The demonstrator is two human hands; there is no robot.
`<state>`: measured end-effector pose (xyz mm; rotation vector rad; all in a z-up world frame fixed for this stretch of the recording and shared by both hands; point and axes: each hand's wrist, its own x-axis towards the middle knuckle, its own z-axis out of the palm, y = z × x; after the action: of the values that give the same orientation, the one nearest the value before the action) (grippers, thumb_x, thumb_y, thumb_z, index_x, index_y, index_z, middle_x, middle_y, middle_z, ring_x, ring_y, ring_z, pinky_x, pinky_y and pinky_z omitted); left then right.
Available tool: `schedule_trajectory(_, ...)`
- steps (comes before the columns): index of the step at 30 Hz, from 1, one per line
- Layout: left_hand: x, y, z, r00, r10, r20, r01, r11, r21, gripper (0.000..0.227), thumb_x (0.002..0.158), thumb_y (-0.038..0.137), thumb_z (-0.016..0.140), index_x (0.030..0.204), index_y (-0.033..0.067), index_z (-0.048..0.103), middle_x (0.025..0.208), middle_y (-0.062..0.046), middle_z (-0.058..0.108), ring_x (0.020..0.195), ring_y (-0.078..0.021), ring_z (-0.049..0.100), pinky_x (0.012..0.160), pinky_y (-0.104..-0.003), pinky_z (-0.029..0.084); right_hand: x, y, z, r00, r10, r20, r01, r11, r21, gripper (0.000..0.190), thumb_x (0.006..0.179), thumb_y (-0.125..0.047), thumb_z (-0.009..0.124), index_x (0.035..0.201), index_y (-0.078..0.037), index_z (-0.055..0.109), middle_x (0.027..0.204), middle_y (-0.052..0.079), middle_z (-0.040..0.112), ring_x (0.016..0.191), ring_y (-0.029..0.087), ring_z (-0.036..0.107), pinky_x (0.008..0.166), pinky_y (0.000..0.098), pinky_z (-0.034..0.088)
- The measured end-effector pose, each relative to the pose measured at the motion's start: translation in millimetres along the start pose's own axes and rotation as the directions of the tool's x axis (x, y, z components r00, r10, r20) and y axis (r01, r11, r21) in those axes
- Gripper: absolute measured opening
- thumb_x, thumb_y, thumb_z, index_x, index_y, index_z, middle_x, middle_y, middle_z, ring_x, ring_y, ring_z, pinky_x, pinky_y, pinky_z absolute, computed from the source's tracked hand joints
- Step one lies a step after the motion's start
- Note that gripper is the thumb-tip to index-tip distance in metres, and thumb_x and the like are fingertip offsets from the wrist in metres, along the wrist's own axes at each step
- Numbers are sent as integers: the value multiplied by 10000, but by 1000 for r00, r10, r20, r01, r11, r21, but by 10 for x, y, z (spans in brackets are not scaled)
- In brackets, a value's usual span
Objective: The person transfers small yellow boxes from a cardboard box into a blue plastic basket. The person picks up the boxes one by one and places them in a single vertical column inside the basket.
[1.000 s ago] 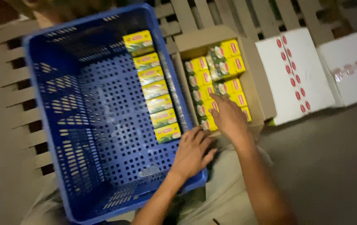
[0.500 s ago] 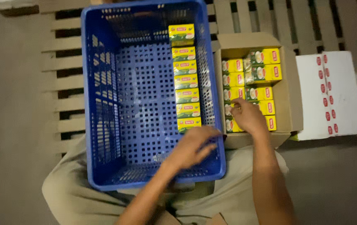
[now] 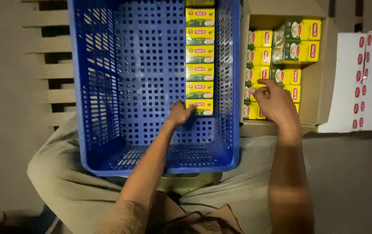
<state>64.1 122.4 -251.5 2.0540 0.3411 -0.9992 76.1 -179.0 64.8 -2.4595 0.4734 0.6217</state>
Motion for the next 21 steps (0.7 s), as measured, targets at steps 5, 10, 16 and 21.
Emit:
schedule_trajectory(5,-535,346,80,990,100,100,-115,981,154,971,1016,603,637,1690,1,282,1633,-306,358,1512,-568,465,1255,-627,455,-80,-71,-20,1000,6,-3,-6,999,-43,587,1108,-428,605,1548,-41,650,1344,271,749,1271,534,682,1091,689,497)
schedule_trajectory(10,-636,516,25,977,208,-45,-213,946,-245,808,924,655,800,1296,-25,571,1283,-277,613,1294,-528,641,1112,-570,518,-50,-60,6,1000,5,0,-5,1000,-29,583,1129,-416,608,1569,-33,630,1349,278,741,1273,543,674,1083,703,495)
schedule_trajectory(16,-719,306,-307,982,189,-27,-183,895,-407,855,792,462,1034,1210,48,414,1099,-178,695,1161,-402,701,1075,-530,515,-133,-172,-33,1000,-22,-13,22,999,-35,570,1112,-407,637,1542,-33,648,1326,313,738,1252,534,691,1074,670,508)
schedule_trajectory(21,-460,-2,-136,987,134,86,-109,963,-248,896,618,433,1107,1337,71,713,1155,-148,802,1170,-326,765,1018,-447,596,-122,-128,19,1000,-23,-22,23,1000,4,574,1128,-387,636,1537,16,639,1334,349,721,1265,570,672,1092,692,489)
